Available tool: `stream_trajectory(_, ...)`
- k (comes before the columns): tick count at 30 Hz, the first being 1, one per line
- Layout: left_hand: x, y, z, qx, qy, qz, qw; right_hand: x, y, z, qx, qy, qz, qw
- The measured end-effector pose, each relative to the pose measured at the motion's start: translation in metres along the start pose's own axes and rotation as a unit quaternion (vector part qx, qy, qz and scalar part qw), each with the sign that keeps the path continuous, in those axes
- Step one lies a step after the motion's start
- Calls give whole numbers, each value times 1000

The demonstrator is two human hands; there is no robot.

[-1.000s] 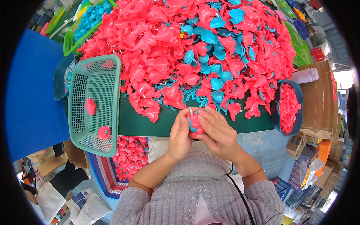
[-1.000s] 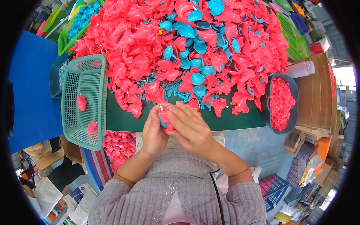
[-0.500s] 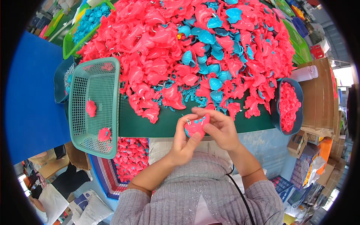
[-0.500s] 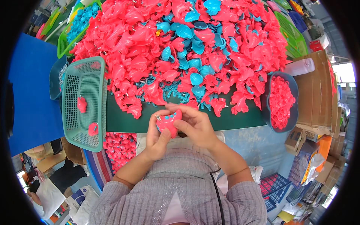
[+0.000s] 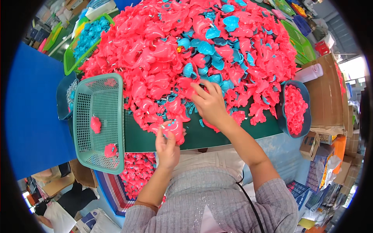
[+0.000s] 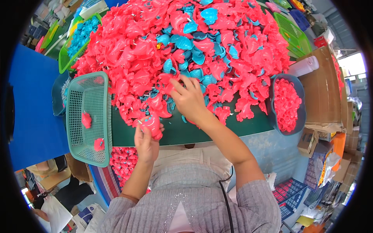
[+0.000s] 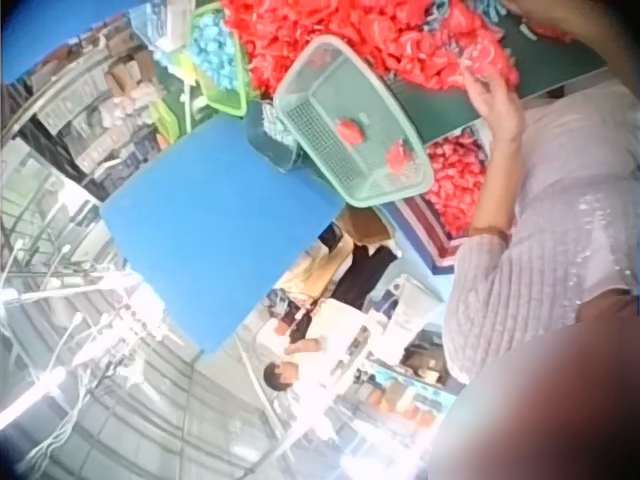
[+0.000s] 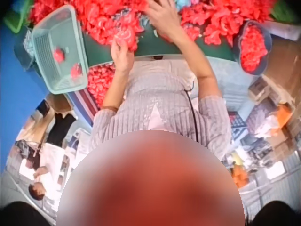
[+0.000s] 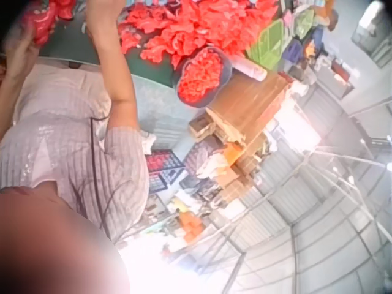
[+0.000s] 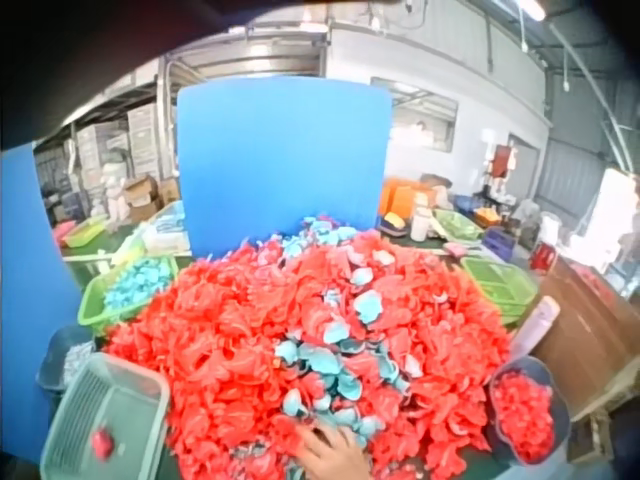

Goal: Assembling small pink and blue plastic parts by joining them together at a factory workbench.

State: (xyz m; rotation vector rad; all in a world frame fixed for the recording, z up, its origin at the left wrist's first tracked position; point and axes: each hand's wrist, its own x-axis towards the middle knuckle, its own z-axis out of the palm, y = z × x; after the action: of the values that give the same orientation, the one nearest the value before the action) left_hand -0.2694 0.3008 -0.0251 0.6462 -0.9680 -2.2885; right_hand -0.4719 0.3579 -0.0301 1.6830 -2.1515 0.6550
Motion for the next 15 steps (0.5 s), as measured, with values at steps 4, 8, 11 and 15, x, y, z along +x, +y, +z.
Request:
stream_trajectory(4, -4, 7, -19, 0, 37, -11, 999, -13, 43, -62, 13, 74, 41, 996)
stream_trajectory(8, -3, 12, -25, -44, 12, -36, 998, -50, 184, -147, -211, 178, 239, 931)
stream_trajectory(11, 3, 5, -18, -73, 9, -51, 996, -65, 275, -207, -318, 152, 338, 873)
stream_trajectory(15, 8, 0, -7, -82, -23, -72, 994, -37, 332, -264, -470, 141, 217, 844)
